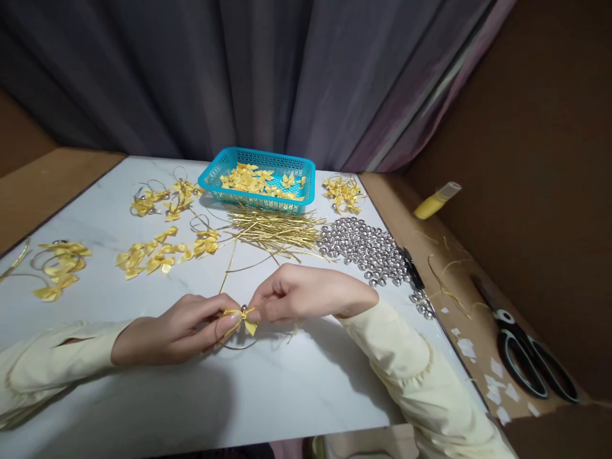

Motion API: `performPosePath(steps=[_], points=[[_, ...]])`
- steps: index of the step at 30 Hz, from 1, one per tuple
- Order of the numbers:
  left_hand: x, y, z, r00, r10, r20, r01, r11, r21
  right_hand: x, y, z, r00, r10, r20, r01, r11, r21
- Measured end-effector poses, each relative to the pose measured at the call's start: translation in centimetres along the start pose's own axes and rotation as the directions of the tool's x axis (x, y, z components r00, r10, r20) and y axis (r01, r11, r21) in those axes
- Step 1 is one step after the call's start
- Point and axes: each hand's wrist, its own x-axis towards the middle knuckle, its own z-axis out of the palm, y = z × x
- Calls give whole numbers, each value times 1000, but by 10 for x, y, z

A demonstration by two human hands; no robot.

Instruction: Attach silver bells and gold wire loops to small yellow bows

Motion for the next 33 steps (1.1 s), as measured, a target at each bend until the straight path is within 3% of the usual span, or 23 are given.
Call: performPosePath(steps=[10,25,33], points=[[0,1,-1,1000,5,31,-5,1000,-6,2,-1,1,1000,14,13,-15,1000,24],[0,-3,5,999,-43,-18,43,999,-6,3,0,2,999,33,21,-33,999,9],[1,-8,8,991,-125,-54,112,974,-197,1,-3,-6,992,1,-130,-21,988,-154]])
